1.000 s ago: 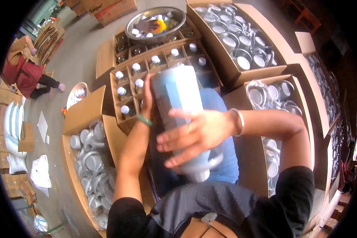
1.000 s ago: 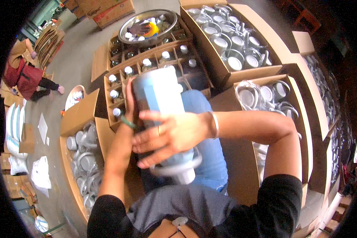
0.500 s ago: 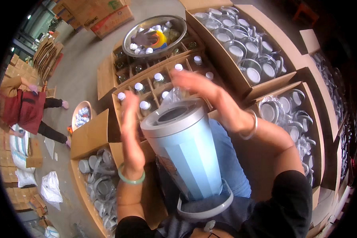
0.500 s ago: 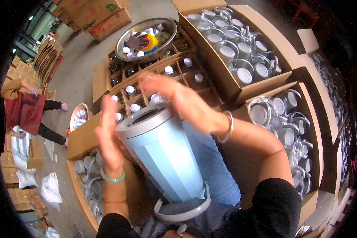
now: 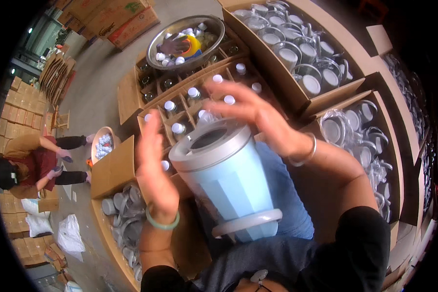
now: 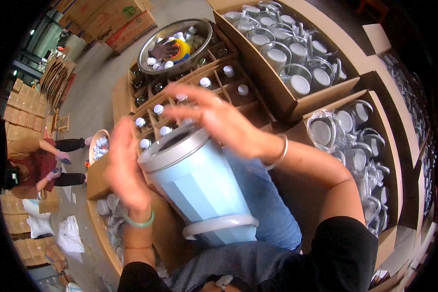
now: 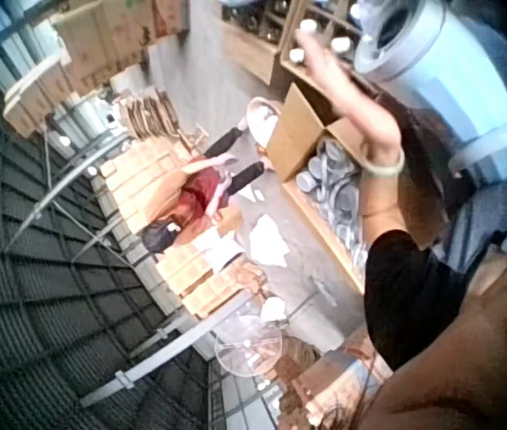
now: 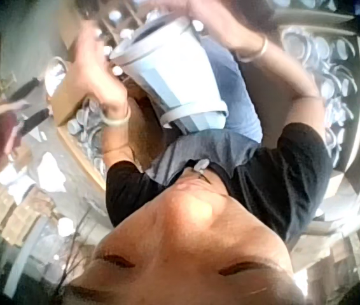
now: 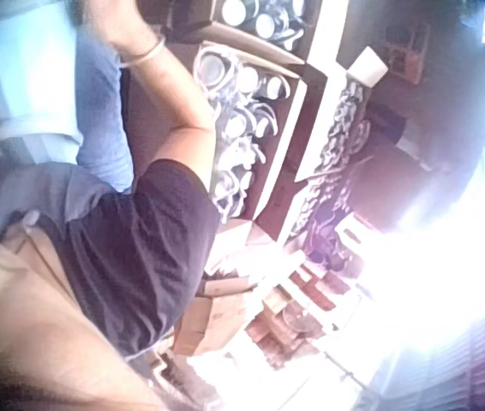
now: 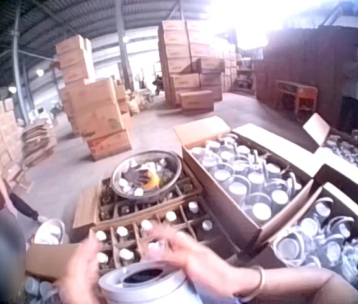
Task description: The person assembles vacuum flasks by inserting glass liners and plastic components into plastic housings, secures the components by hand, and places the assembled flasks into a cardboard box.
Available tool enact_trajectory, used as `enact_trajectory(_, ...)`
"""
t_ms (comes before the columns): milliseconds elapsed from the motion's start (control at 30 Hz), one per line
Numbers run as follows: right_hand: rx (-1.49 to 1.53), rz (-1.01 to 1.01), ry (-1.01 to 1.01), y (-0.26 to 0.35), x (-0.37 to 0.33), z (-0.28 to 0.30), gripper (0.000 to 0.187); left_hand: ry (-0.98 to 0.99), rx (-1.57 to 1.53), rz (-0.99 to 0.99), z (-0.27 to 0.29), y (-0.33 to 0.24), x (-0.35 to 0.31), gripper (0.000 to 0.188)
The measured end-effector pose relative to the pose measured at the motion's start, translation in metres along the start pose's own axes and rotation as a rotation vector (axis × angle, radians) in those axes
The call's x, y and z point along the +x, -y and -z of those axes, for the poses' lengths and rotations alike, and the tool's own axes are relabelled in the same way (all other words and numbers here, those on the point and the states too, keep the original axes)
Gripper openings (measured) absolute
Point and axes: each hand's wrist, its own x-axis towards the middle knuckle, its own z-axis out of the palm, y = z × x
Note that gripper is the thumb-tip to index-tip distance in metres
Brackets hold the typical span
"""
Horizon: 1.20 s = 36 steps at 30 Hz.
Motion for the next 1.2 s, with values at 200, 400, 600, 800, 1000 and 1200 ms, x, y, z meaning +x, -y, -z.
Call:
enact_trajectory(200,0.357,-0.748,-0.088,-0.042,-0.007,0.005,0.057,0.236,-0.098,-0.041,0.005,0.0,-0.007,0.071)
enact_trajectory(400,0.213,-0.439,-0.016,-0.05,-0.002,0.001,0.077,0.417,-0.194,-0.113,0.012,-0.015,-0.02,0.075)
enact_trajectory(600,0.506,-0.578,0.08,-0.058,0.004,-0.009,0.075,0.494,0.169,-0.406,0.018,-0.017,-0.004,0.11)
enact_trajectory(800,0.726,-0.31,-0.06,-0.04,0.017,-0.01,0.069,0.274,-0.103,-0.072,-0.005,0.009,0.024,0.104)
enact_trajectory(1000,0.476,-0.52,-0.405,-0.122,0.035,0.047,0.061,-0.126,-0.28,0.311,0.022,0.081,0.064,0.071)
enact_trajectory(1200,-0.975,-0.619,-0.144,-0.283,-0.096,0.136,0.057,-0.153,-0.469,0.917,0.021,0.23,0.042,0.075)
